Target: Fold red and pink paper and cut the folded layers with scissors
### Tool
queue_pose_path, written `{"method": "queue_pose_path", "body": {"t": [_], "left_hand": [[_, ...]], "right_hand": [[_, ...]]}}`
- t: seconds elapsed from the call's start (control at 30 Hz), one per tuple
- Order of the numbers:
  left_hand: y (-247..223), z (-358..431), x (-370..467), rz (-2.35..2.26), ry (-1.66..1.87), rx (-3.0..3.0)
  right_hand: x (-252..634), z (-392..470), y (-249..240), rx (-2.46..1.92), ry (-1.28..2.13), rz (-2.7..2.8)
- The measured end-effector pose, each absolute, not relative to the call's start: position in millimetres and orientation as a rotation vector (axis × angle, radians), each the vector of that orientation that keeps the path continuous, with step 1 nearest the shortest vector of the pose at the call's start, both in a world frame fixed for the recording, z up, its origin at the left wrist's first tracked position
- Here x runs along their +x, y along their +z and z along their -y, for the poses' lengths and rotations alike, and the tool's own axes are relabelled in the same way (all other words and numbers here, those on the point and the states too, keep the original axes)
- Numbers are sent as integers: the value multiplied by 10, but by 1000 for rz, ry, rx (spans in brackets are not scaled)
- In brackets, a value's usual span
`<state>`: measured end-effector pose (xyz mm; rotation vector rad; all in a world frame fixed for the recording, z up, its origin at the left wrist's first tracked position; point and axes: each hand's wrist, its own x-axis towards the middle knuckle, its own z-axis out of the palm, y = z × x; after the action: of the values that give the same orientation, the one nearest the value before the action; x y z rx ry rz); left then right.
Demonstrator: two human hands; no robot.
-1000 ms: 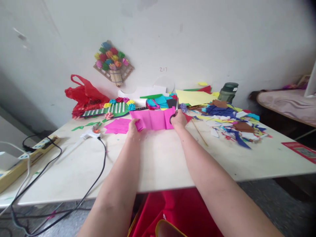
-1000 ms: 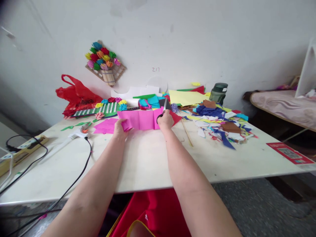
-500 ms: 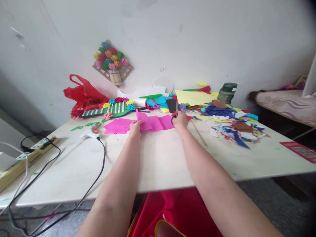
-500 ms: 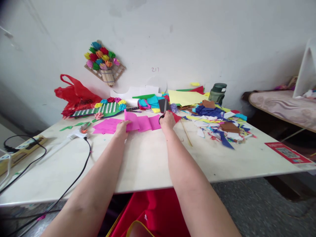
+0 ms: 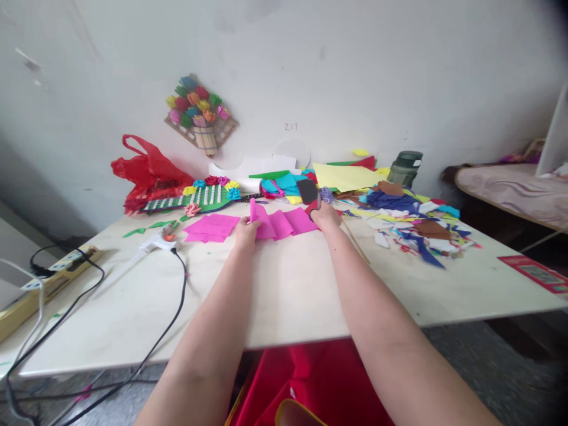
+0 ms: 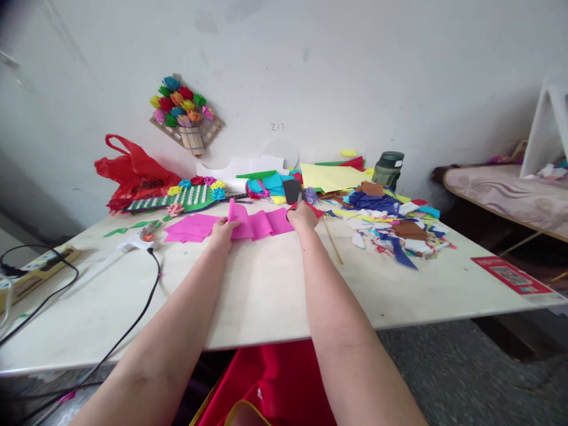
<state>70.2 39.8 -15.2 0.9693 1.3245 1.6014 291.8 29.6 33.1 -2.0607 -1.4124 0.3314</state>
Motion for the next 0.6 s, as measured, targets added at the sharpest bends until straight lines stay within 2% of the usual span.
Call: {"method": "queue_pose_path", "body": {"t": [0.37, 0.6], "left_hand": [[-154, -387, 710, -1352, 1659, 913], [-156, -396, 688, -1444, 1718, 876]], "right_hand": [[3167, -216, 218, -2204, 138, 1107], [3225, -307, 90, -2301, 167, 1098]]}}
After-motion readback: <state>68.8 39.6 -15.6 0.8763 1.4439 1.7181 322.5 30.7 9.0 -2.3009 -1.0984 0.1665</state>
